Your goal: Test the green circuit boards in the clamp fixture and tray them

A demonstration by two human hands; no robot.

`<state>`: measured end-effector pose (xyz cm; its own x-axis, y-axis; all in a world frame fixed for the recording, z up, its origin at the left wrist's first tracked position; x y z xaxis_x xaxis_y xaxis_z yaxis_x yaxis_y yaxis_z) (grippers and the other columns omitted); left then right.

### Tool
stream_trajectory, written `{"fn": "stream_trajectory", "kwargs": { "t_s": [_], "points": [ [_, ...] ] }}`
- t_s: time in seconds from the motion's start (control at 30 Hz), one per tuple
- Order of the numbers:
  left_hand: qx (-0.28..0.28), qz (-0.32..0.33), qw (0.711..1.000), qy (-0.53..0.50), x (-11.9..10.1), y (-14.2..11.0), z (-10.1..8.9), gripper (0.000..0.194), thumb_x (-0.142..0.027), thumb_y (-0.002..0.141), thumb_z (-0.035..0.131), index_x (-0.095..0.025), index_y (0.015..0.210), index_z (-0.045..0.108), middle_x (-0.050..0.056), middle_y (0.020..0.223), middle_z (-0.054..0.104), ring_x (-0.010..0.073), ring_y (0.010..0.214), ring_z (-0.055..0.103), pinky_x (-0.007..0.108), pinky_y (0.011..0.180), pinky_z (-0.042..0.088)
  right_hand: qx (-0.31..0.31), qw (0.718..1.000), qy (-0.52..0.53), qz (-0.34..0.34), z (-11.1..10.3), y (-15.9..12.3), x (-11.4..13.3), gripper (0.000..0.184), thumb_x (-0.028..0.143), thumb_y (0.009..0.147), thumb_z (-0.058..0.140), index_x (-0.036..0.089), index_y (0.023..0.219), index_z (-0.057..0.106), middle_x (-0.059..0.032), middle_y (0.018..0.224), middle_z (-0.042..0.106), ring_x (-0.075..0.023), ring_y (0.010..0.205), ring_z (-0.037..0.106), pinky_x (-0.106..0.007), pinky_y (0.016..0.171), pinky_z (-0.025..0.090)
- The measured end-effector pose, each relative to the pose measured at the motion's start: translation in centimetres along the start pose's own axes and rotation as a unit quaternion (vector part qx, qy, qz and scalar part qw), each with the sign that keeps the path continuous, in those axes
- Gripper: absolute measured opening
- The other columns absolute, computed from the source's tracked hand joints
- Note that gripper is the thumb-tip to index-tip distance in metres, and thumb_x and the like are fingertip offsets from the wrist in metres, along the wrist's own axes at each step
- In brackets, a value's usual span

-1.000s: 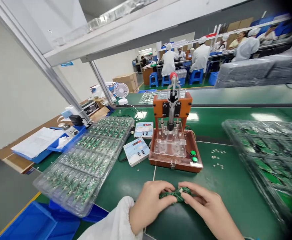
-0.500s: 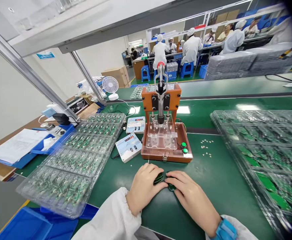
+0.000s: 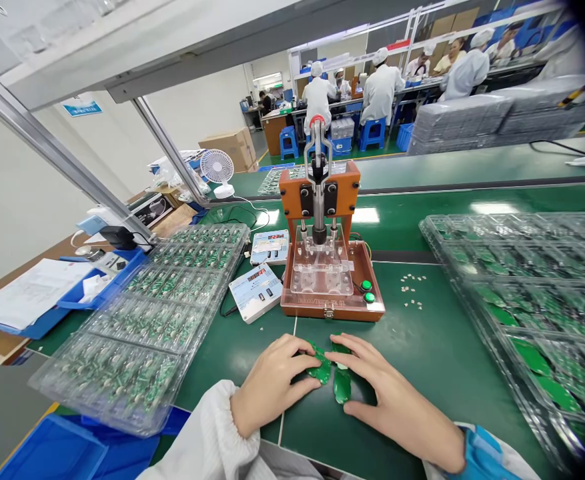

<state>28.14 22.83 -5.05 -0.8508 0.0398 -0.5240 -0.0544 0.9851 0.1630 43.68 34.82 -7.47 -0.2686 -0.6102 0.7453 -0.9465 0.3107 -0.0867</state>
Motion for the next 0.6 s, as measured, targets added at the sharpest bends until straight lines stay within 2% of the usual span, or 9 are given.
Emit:
{"fn": "stream_trajectory", "kwargs": {
  "t_s": [0.13, 0.23, 0.33, 0.43, 0.53, 0.6],
  "points": [
    [-0.041, 0.008, 0.999, 0.006, 0.1, -0.4, 0.3, 0.018, -0.034, 0.094, 0.073, -0.024, 0.109, 0.072, 0.005, 0.112, 0.069, 0.0223, 0.102, 0.064, 0.037, 0.088, 0.053, -0.015, 0.999, -0.026, 0.023, -0.4, 0.2, -0.3, 0.059, 0.024, 0.091, 0.064, 0.038, 0.147, 0.052, 0.0013, 0.165, 0.038, -0.0287, 0.155, 0.031, -0.052, 0.122, 0.041],
    [-0.096, 0.023, 0.995, -0.001, 0.1, -0.6, -0.1, 0.020, -0.034, 0.097, 0.068, -0.022, 0.112, 0.070, 0.006, 0.110, 0.070, 0.0212, 0.100, 0.064, 0.036, 0.087, 0.053, -0.046, 0.998, -0.047, 0.008, -0.6, 0.4, -0.2, 0.045, 0.036, 0.099, 0.057, 0.039, 0.143, 0.055, 0.0014, 0.162, 0.043, -0.0269, 0.152, 0.038, -0.049, 0.120, 0.046],
    [-0.152, 0.023, 0.988, -0.010, 0.0, -0.5, -0.6, 0.013, -0.026, 0.099, 0.064, -0.021, 0.110, 0.068, 0.005, 0.105, 0.071, 0.0189, 0.096, 0.064, 0.033, 0.086, 0.051, -0.102, 0.992, -0.078, -0.010, -0.7, 0.3, -0.6, 0.038, 0.044, 0.103, 0.049, 0.037, 0.139, 0.058, 0.0001, 0.157, 0.050, -0.0259, 0.146, 0.046, -0.047, 0.116, 0.051],
    [-0.192, 0.025, 0.981, -0.025, -0.4, -0.7, -0.8, 0.005, -0.022, 0.100, 0.060, -0.020, 0.096, 0.062, 0.003, 0.096, 0.072, 0.0169, 0.089, 0.065, 0.031, 0.083, 0.050, -0.161, 0.980, -0.106, -0.056, -0.3, 0.0, -2.3, 0.037, 0.045, 0.103, 0.049, 0.034, 0.136, 0.060, -0.0022, 0.152, 0.055, -0.0265, 0.139, 0.054, -0.044, 0.109, 0.056],
    [-0.214, 0.032, 0.976, -0.020, -1.0, -1.6, -0.8, 0.021, -0.029, 0.101, 0.050, -0.020, 0.083, 0.050, 0.002, 0.083, 0.070, 0.0144, 0.075, 0.063, 0.030, 0.076, 0.048, -0.197, 0.964, -0.112, -0.137, 1.0, 0.5, -5.1, 0.036, 0.043, 0.100, 0.054, 0.032, 0.133, 0.064, -0.0036, 0.146, 0.060, -0.0282, 0.134, 0.059, -0.044, 0.106, 0.058],
    [-0.196, 0.036, 0.979, 0.036, -1.4, -2.5, -1.1, 0.032, -0.035, 0.105, 0.039, -0.020, 0.078, 0.047, 0.001, 0.073, 0.066, 0.0131, 0.066, 0.058, 0.029, 0.067, 0.044, -0.231, 0.952, -0.086, -0.183, 2.1, 1.3, -7.0, 0.032, 0.042, 0.098, 0.055, 0.031, 0.124, 0.070, -0.0044, 0.136, 0.068, -0.0296, 0.126, 0.065, -0.047, 0.107, 0.055]
  ]
}}
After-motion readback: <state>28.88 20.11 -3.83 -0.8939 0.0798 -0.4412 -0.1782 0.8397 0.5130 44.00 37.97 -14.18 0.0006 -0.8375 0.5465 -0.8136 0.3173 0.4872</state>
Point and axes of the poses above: each hand's wrist, its own y-axis towards the middle knuckle, its own z-axis out of the palm, x = y × z, the point moved 5 cm from there along y, towards the middle knuckle
